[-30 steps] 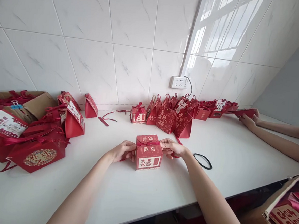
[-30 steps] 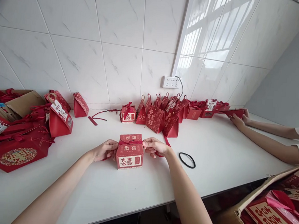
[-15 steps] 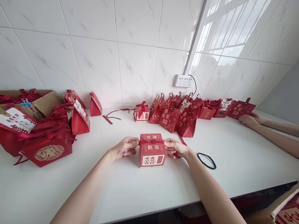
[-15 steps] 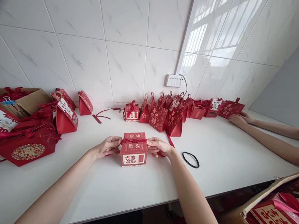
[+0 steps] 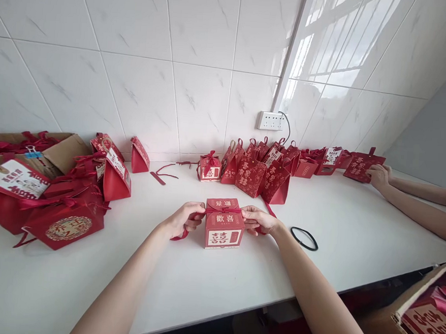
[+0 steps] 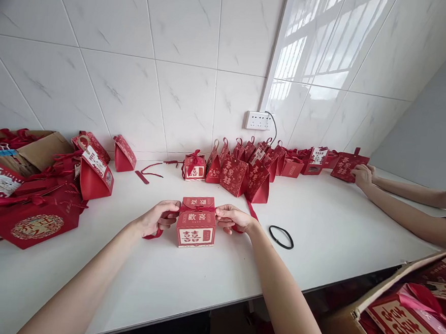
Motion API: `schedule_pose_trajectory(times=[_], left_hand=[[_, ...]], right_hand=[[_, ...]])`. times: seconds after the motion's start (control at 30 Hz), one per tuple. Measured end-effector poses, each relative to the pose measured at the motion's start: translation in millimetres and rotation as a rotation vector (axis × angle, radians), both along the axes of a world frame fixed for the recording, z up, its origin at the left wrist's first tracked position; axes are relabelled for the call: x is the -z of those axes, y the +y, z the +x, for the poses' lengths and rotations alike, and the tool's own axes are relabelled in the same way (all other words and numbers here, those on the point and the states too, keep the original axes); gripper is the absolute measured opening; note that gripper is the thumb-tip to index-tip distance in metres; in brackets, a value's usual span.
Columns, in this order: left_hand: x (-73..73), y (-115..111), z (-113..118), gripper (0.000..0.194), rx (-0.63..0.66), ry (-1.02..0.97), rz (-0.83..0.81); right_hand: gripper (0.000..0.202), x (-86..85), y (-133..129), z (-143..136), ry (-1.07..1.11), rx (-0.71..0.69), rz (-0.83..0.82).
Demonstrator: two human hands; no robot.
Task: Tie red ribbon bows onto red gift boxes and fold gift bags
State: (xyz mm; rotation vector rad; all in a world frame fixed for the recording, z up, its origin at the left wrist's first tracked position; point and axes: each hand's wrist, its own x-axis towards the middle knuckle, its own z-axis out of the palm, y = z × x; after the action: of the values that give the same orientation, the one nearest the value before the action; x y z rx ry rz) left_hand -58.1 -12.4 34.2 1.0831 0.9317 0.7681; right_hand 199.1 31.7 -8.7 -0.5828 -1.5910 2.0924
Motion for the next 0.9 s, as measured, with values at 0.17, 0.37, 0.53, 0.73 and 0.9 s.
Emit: schedule_pose_trajectory(times=[0.17, 0.37, 0.53, 0.73, 0.9], left_hand=[[10.5, 4, 0, 0.044, -0.019, -0.002, 0.032], [14.7, 6, 0, 0.058, -0.013, 0.018, 0.052], [18.0, 5, -2, 0.06, 0.006, 0.008, 0.055], [21.5, 6, -4, 0.058, 0.043, 0.001, 0.074], [20.7, 5, -3, 0.057, 0.046, 0.024, 0.096]], right_hand=[[0.04, -0.9, 1, 0, 0.007, 0.003, 0.003], [0.04, -1.7, 1, -1, 0.008, 0.0, 0.007], [0.041, -4.9, -2, -1, -0.003, 0.013, 0.013], [0.043, -6.7, -3, -1, -0.013, 0.012, 0.007], [0.043, -6.6, -4, -1, -0.008, 0.027, 0.019]])
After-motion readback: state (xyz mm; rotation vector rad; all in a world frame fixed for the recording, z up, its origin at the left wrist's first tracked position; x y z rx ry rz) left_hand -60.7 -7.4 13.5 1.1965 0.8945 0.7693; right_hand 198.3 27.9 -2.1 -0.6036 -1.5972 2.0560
